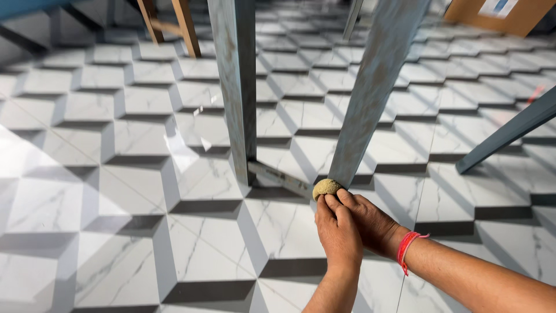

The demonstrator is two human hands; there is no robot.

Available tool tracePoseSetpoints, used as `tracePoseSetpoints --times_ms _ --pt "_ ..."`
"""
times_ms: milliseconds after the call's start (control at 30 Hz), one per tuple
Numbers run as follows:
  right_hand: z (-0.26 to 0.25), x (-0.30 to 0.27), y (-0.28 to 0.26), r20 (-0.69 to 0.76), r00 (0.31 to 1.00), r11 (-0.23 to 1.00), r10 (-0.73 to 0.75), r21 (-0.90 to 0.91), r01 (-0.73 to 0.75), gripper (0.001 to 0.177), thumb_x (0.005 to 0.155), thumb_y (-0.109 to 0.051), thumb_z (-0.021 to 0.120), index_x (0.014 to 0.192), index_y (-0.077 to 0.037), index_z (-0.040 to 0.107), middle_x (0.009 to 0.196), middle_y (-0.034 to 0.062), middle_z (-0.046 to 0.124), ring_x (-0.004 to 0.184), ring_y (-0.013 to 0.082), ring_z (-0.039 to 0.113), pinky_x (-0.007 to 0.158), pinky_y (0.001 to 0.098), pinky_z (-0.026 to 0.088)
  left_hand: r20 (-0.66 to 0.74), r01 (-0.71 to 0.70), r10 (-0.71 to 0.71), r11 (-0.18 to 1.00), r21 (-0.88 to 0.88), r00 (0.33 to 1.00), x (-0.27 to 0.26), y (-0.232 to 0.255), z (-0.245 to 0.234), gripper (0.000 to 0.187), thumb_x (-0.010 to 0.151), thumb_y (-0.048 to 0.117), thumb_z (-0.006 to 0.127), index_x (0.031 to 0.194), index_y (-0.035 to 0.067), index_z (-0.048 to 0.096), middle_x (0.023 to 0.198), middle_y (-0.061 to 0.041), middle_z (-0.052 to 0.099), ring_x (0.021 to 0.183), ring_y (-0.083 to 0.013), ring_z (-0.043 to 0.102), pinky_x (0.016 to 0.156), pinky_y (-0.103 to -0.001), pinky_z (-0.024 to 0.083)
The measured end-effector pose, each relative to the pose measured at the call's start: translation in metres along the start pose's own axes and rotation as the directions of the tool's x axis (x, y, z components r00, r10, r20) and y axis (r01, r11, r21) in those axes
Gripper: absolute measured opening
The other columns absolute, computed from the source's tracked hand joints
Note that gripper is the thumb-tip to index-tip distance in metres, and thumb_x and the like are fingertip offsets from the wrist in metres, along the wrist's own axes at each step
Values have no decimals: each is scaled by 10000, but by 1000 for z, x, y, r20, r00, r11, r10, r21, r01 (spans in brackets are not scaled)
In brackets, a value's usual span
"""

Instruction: The person sands the legs and frame of a metal table using a sanding sponge. They briefly pick up a small bottle from a nearby chair, rub the sponge against it, and then continue sanding the table legs and crossbars.

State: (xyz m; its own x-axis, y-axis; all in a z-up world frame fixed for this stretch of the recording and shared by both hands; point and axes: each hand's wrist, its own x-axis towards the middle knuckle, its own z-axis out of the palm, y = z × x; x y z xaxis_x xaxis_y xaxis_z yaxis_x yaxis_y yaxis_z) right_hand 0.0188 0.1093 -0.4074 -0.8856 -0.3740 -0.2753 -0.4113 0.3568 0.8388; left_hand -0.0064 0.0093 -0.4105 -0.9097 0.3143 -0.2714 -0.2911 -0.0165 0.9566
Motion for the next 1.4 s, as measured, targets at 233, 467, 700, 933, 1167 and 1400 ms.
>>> tracePoseSetpoints --times_ms 233,467,700,933,1167,1400 --pt "78 52 -102 -2 998 998 -56 0 56 393 925 -233 578 1259 -36 640 1243 84 618 1263 309 454 1123 477 207 90 277 -268 956 -99 959 57 -101 -21 635 1008 462 332 1530 101 347 1510 -152 494 1412 -283 486 1163 -410 407" --pt "98 74 -127 64 987 982 -146 132 137 379 930 -251 599 1294 -159 650 1236 22 608 1229 292 441 1053 405 296 154 455 -431 870 -190 889 86 -139 -30 612 1019 431 336 1557 143 290 1511 -141 444 1423 -302 452 1173 -454 408" --pt "57 39 -63 -39 999 980 -18 196 25 263 888 -200 662 1142 -142 698 1017 -28 617 1055 257 467 747 275 416 171 404 -370 881 -246 913 54 -72 -25 546 999 391 393 1449 84 434 1420 -138 547 1336 -262 541 1126 -413 454" --pt "-52 -24 92 -104 992 996 72 69 -65 229 850 -109 673 1073 -57 678 997 7 545 990 233 463 735 278 428 156 205 -163 930 -307 974 -20 104 -8 505 990 356 414 1406 75 472 1337 -111 600 1257 -217 579 1070 -368 467" --pt "-151 -79 252 -400 869 954 292 189 -234 316 781 -160 679 1085 -78 667 1096 38 553 950 208 506 614 294 444 164 -106 172 932 -347 971 -77 273 5 357 953 264 493 1183 17 610 1030 -138 685 909 -207 621 826 -351 536" --pt "-202 -112 357 -442 774 883 452 343 -320 295 875 -201 662 1120 -41 629 1080 40 548 920 186 527 714 327 482 55 -549 569 811 -203 820 -104 385 22 381 979 311 475 1049 -31 627 1018 -171 679 941 -283 671 854 -421 533"
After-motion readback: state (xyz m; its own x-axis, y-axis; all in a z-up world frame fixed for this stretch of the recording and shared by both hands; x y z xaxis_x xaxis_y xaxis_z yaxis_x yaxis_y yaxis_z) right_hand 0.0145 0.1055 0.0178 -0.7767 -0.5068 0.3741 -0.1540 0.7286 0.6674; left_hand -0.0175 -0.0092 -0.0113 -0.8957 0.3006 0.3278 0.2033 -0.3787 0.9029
